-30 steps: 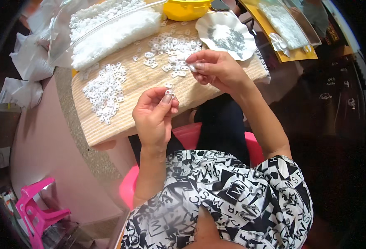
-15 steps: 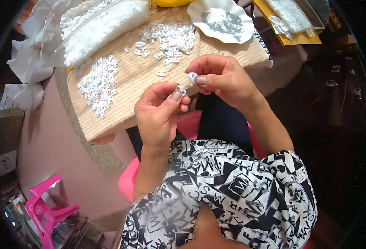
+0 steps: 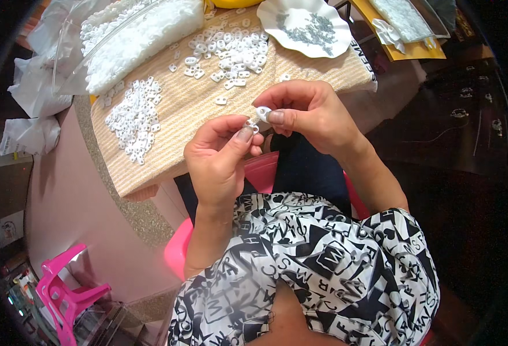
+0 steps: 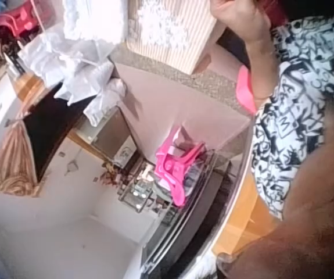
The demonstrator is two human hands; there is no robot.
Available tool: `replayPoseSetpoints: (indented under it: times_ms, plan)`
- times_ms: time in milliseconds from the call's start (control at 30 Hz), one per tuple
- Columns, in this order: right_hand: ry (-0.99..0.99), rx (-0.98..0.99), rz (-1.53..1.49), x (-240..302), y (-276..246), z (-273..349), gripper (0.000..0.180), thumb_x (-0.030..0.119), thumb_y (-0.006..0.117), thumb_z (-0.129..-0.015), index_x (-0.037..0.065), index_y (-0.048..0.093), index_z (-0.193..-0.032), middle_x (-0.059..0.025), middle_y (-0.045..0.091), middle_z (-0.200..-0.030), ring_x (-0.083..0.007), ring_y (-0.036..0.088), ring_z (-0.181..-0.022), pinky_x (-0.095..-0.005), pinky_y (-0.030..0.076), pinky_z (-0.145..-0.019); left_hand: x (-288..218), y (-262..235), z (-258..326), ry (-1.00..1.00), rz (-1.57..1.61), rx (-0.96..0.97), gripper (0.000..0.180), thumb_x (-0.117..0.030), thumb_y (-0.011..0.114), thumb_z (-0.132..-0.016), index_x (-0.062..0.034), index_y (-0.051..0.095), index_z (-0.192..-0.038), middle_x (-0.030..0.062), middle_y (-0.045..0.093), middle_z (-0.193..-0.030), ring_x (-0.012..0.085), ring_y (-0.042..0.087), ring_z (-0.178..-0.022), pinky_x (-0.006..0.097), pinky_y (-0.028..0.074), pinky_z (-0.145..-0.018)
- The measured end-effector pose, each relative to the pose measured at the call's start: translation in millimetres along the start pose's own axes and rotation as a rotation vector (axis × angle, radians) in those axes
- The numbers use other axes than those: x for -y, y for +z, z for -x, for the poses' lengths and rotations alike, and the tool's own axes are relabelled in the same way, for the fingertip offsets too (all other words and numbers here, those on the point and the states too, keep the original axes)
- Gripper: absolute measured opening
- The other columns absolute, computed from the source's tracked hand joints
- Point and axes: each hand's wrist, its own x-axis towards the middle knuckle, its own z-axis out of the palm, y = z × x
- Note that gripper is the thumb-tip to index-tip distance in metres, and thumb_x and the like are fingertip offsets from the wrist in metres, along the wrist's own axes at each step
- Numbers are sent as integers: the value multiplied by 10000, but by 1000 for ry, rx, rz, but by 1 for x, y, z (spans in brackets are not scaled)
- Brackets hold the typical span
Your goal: Manual assembly of small metal components into plastic housings.
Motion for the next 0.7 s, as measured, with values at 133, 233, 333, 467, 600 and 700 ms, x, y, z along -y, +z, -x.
replayPoseSetpoints:
  times_ms: [133,233,333,467,600,700]
  plan:
    - [-46,-8,115,0,-1,1,187,-15,566,-776,-47,576,-960,-70,612,-838,-103,579,-766,-212,476,-693,0,1,1,4,-27,-8,141,54,552,-775,68,544,-916,124,588,-777,151,591,-657,227,498,-565]
    - [-74,-15,121,-1,2,2,177,-16,572,-772,-35,593,-947,-53,611,-824,-84,567,-767,-204,468,-688,0,3,2,14,-35,-6,143,55,552,-775,71,545,-917,129,590,-780,152,591,-652,228,500,-567]
    - [-83,-34,172,-3,2,3,175,-24,562,-775,-32,598,-946,-49,611,-807,-78,565,-763,-198,465,-685,0,3,2,24,-41,-3,148,53,553,-776,74,546,-922,134,593,-782,152,591,-653,229,502,-569]
    - [-121,-28,158,-5,5,4,173,-26,560,-775,-34,599,-943,-50,612,-792,-79,571,-734,-193,469,-661,1,4,4,37,-53,6,155,50,560,-775,76,547,-927,138,596,-790,148,591,-658,226,503,-573]
    - [-56,-19,45,-3,12,7,176,-13,559,-782,-43,582,-954,-54,593,-765,-95,578,-688,-192,472,-611,3,2,3,96,-70,33,160,50,566,-771,78,548,-928,136,598,-806,149,593,-661,224,504,-577]
    - [-17,-18,38,2,12,7,140,13,576,-781,-42,574,-909,-47,573,-725,-91,564,-647,-185,454,-562,4,0,3,115,-79,47,156,46,577,-766,77,550,-917,127,598,-816,152,593,-661,224,504,-582]
